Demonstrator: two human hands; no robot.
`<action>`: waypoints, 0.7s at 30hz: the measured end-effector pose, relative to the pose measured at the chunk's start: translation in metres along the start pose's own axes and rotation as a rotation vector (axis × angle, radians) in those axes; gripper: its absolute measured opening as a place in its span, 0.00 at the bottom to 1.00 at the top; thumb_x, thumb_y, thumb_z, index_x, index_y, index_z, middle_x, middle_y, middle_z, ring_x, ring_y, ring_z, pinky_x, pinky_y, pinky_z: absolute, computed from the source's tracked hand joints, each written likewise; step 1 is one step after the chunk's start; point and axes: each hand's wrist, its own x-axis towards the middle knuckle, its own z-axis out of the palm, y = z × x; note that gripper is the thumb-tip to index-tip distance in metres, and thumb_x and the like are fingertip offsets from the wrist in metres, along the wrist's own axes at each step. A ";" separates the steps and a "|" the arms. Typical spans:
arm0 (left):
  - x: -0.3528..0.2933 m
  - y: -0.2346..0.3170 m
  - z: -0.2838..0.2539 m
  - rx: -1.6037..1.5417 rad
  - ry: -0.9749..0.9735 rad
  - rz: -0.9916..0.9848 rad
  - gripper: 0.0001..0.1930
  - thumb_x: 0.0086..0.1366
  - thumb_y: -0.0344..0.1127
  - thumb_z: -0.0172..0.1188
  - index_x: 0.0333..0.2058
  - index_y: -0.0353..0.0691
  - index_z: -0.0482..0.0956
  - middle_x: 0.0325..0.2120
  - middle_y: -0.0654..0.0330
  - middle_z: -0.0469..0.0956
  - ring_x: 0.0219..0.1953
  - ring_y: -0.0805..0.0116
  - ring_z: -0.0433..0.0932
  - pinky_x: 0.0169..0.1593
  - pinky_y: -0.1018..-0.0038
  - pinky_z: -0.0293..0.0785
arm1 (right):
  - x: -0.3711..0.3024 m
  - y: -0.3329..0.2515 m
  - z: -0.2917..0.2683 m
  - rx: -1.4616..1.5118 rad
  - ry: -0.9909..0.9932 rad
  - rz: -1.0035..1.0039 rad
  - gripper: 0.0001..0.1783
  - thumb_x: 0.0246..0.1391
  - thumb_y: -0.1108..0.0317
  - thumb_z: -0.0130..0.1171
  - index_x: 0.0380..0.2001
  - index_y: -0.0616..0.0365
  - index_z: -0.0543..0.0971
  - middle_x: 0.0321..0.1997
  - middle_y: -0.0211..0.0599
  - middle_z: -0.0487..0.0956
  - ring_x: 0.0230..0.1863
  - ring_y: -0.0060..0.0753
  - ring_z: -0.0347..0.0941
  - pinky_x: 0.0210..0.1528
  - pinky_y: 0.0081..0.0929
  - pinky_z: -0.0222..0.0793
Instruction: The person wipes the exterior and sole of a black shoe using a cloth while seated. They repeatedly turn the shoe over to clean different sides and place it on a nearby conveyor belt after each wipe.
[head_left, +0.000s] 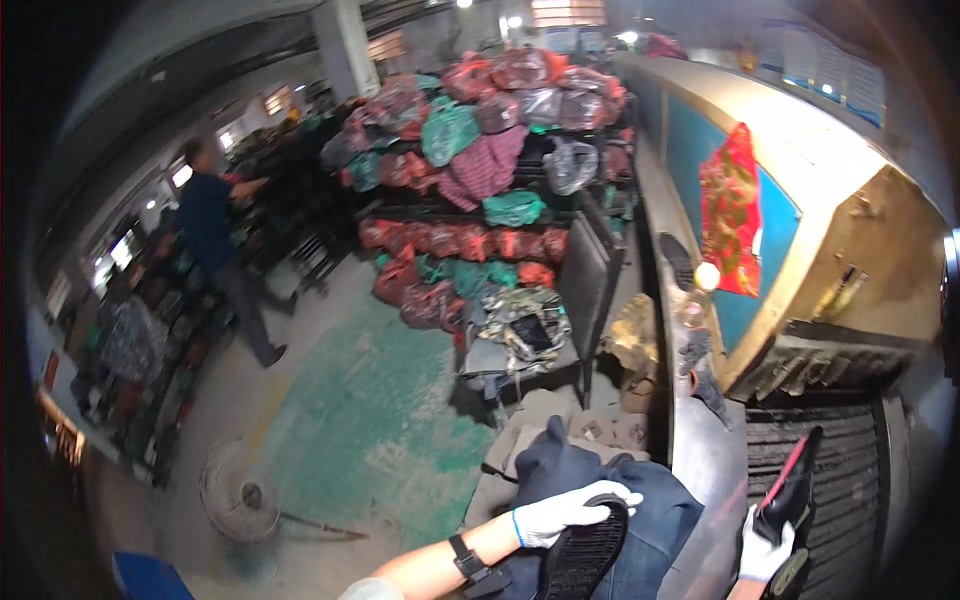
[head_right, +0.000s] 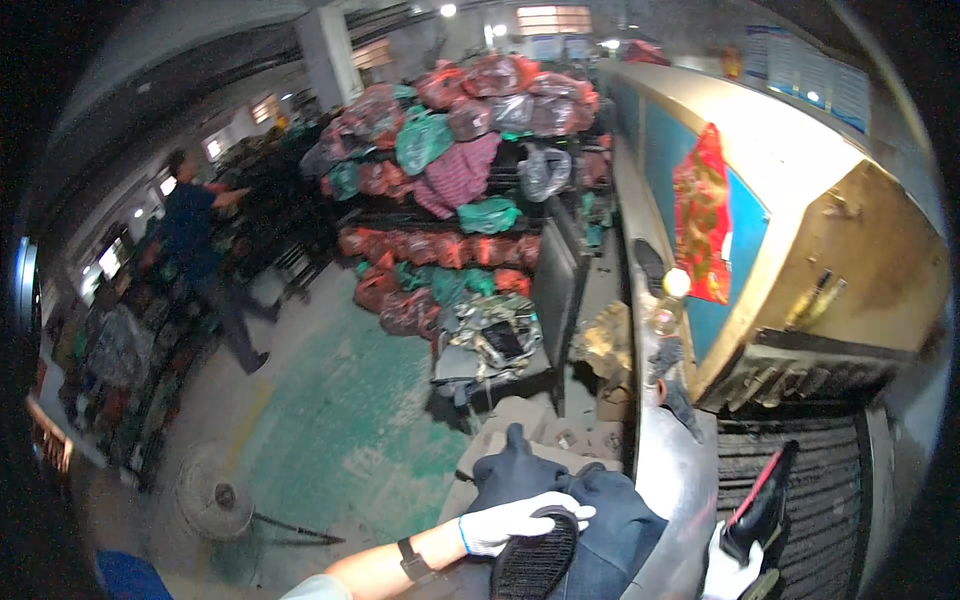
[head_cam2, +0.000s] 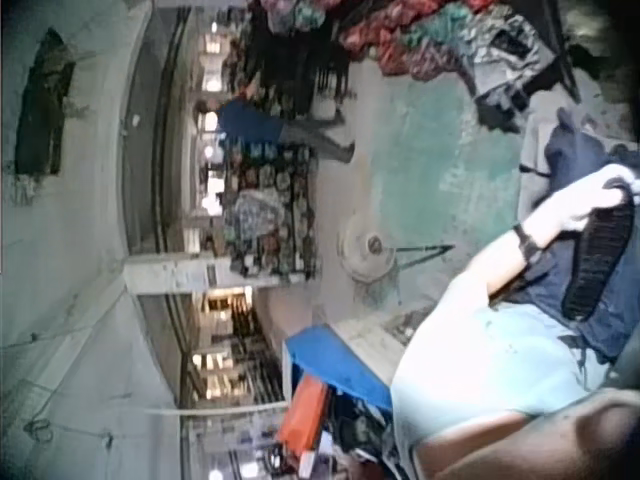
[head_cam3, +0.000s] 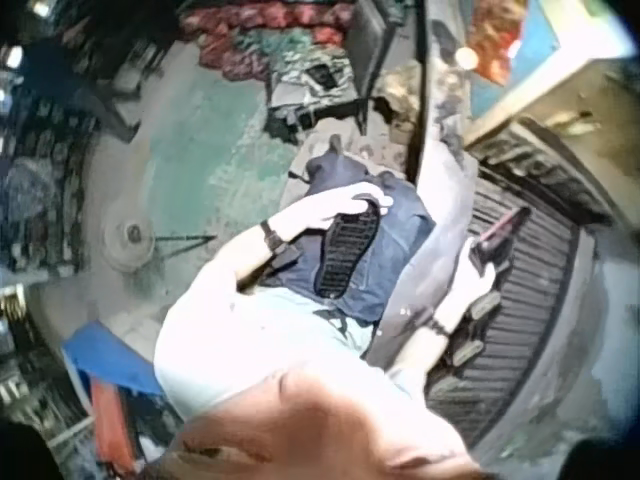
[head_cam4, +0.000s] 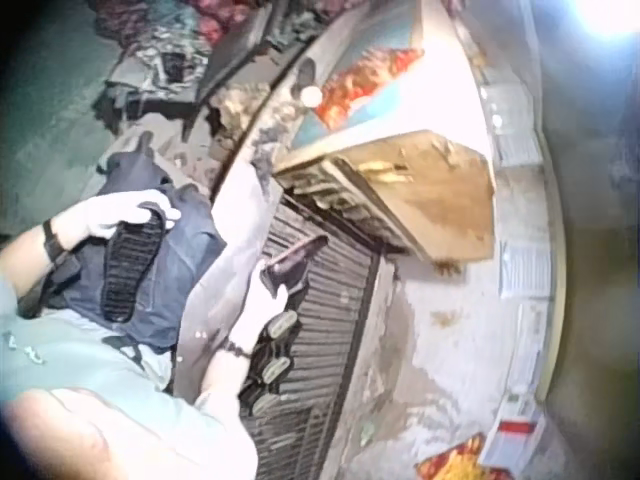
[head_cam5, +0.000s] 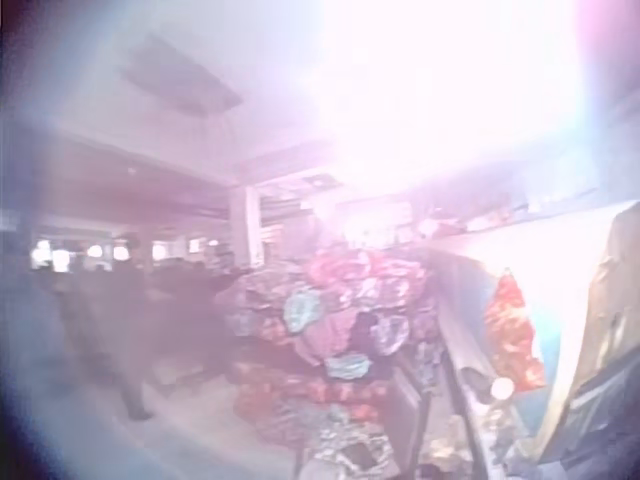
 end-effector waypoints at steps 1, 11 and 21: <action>-0.001 -0.001 -0.005 0.136 -0.025 0.067 0.32 0.78 0.43 0.67 0.73 0.38 0.67 0.78 0.50 0.66 0.79 0.60 0.64 0.82 0.60 0.56 | -0.025 0.020 0.017 0.016 -0.078 0.000 0.33 0.62 0.53 0.69 0.64 0.61 0.78 0.62 0.49 0.85 0.64 0.54 0.80 0.69 0.62 0.74; -0.001 -0.008 -0.001 0.179 -0.074 0.192 0.28 0.81 0.51 0.63 0.69 0.40 0.71 0.65 0.49 0.79 0.68 0.54 0.77 0.75 0.55 0.68 | -0.168 0.127 0.153 -0.154 -0.557 0.227 0.61 0.53 0.44 0.73 0.79 0.68 0.59 0.76 0.62 0.72 0.71 0.67 0.74 0.75 0.71 0.66; 0.009 0.077 0.039 0.290 -0.082 0.376 0.38 0.80 0.55 0.61 0.76 0.35 0.65 0.67 0.48 0.77 0.70 0.54 0.77 0.75 0.56 0.70 | -0.257 0.129 0.143 -1.228 -0.592 -0.282 0.75 0.38 0.53 0.88 0.84 0.66 0.54 0.80 0.54 0.69 0.80 0.49 0.67 0.81 0.47 0.63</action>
